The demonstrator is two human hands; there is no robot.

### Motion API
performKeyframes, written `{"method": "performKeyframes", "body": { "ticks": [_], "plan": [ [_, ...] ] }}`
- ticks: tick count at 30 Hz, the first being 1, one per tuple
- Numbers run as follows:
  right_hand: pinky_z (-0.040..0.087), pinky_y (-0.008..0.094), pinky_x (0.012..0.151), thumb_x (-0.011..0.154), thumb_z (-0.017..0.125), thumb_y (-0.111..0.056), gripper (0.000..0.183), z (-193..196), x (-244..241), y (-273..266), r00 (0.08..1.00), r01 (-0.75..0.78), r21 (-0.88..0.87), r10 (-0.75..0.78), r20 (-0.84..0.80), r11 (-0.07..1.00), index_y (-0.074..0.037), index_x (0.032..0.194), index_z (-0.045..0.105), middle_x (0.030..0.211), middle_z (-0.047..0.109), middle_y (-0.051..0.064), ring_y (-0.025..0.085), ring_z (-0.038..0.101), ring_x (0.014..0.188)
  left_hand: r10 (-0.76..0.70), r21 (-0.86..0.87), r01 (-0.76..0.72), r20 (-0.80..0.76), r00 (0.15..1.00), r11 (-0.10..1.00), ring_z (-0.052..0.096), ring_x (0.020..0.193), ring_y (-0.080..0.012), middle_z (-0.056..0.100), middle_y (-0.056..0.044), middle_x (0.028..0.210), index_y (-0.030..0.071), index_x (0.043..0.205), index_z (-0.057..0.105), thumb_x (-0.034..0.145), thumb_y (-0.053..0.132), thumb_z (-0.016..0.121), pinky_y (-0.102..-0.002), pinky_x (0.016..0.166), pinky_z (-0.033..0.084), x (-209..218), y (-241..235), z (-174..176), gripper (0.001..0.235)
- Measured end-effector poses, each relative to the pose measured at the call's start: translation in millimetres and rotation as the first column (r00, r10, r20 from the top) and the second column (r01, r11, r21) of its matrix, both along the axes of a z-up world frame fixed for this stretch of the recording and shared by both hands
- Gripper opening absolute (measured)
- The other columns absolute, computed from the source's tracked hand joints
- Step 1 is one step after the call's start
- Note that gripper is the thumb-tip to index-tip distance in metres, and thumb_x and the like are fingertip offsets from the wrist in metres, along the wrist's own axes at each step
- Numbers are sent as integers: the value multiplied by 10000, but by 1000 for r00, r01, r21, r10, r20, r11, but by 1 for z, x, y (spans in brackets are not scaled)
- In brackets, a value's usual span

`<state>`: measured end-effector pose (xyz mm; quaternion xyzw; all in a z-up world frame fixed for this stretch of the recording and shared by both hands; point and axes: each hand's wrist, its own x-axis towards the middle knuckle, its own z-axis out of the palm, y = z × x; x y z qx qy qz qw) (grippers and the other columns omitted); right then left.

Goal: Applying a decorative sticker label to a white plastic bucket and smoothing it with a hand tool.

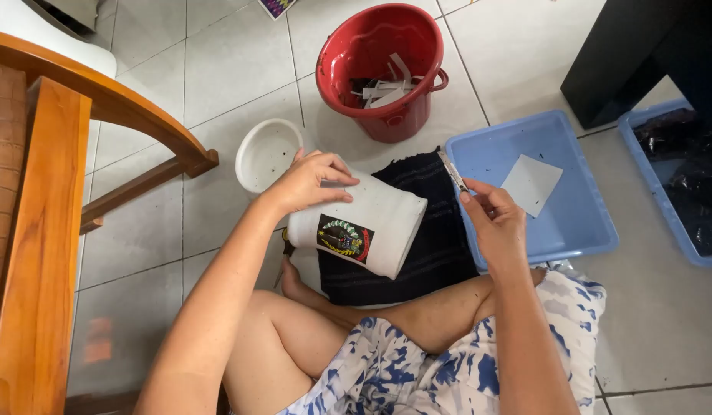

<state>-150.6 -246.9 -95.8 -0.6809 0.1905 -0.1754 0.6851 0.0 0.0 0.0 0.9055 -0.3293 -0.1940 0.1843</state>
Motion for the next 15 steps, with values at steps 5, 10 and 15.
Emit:
{"method": "performKeyframes", "body": {
  "ticks": [5, 10, 15],
  "plan": [
    [395, 182, 591, 886, 657, -124, 191, 2, 1, -3, 999, 35, 24, -34, -12, 999, -106, 1075, 677, 738, 563, 41, 60, 414, 667, -49, -131, 68, 144, 988, 989, 579, 888, -168, 636, 48, 816, 257, 828, 717, 768, 378, 734, -630, 1057, 167, 17, 9, -32, 136],
    [394, 198, 577, 861, 668, -109, 197, 1, 8, -6, 997, 75, 14, -75, -12, 997, -104, 1057, 684, 731, 577, 63, 74, 424, 663, -100, -115, 145, 327, 940, 983, 633, 797, -199, 635, -1, 740, 194, 800, 703, 803, 287, 705, -516, 1074, 271, 23, 3, -43, 93],
    [409, 201, 581, 854, 678, -111, 193, 0, 11, -8, 995, 94, 11, -94, -46, 995, -114, 1047, 690, 719, 573, 59, 76, 418, 655, -91, -56, 115, 322, 942, 992, 596, 799, -280, 505, -83, 827, 58, 986, 630, 960, 182, 491, -365, 800, 486, 29, -4, -39, 189]
  ]
}}
